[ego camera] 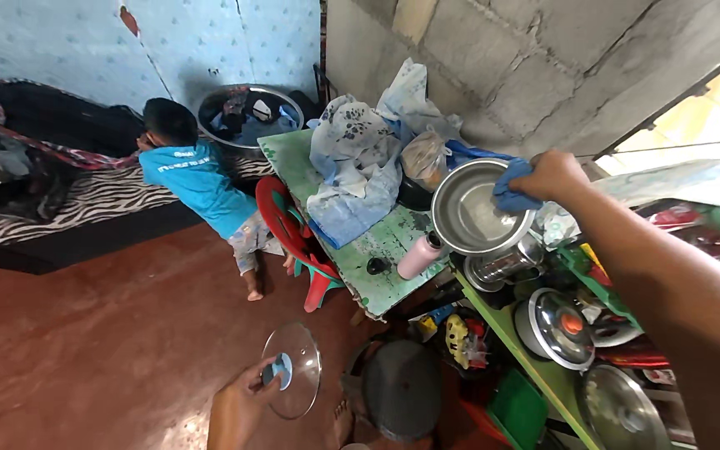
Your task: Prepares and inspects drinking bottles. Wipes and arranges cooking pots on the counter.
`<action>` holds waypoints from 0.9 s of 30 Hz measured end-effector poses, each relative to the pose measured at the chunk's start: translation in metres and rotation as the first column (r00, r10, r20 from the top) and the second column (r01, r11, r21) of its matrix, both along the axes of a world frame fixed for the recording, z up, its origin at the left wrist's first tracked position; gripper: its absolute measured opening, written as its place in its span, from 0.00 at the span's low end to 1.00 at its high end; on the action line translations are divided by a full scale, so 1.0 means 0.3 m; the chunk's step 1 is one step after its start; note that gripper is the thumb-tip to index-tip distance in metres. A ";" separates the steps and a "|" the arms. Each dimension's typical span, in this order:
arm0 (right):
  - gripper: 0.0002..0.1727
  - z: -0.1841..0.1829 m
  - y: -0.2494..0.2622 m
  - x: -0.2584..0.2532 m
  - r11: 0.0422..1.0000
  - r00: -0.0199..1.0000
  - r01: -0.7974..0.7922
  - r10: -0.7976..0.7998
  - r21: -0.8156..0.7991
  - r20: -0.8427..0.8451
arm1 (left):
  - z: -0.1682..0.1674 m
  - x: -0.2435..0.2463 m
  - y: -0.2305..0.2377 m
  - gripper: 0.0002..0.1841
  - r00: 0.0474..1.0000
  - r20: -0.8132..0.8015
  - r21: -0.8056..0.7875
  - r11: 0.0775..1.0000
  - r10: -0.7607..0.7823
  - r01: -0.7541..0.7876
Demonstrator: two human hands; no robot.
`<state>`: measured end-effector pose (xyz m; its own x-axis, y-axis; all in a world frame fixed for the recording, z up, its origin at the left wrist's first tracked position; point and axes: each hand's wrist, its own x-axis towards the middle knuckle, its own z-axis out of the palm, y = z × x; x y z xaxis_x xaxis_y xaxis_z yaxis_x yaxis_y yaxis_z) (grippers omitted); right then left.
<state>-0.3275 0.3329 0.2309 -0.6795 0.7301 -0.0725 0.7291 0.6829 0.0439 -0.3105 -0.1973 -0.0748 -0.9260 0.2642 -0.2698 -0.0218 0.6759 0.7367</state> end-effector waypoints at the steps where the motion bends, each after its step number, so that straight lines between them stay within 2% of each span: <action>1: 0.27 0.001 0.002 0.001 1.000 1.000 -0.001 0.001 -0.001 0.005 | -0.001 0.000 0.000 0.19 1.000 0.006 -0.004 1.000 -0.002 0.002; 22: 0.27 -0.013 0.014 -0.006 0.999 0.999 -0.038 0.038 -0.015 -0.002 | -0.013 -0.020 0.055 0.20 0.999 0.000 0.017 0.999 -0.046 0.046; 27: 0.25 -0.010 0.054 0.032 0.997 0.997 0.018 -0.024 -0.080 -0.068 | -0.003 -0.018 0.078 0.20 0.999 0.015 0.041 0.998 -0.040 0.039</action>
<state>-0.3178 0.3492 0.2279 -0.6693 0.7382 -0.0844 0.7429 0.6666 -0.0605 -0.3160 -0.1738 -0.0758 -0.9103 0.3118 -0.2722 -0.0071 0.6458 0.7635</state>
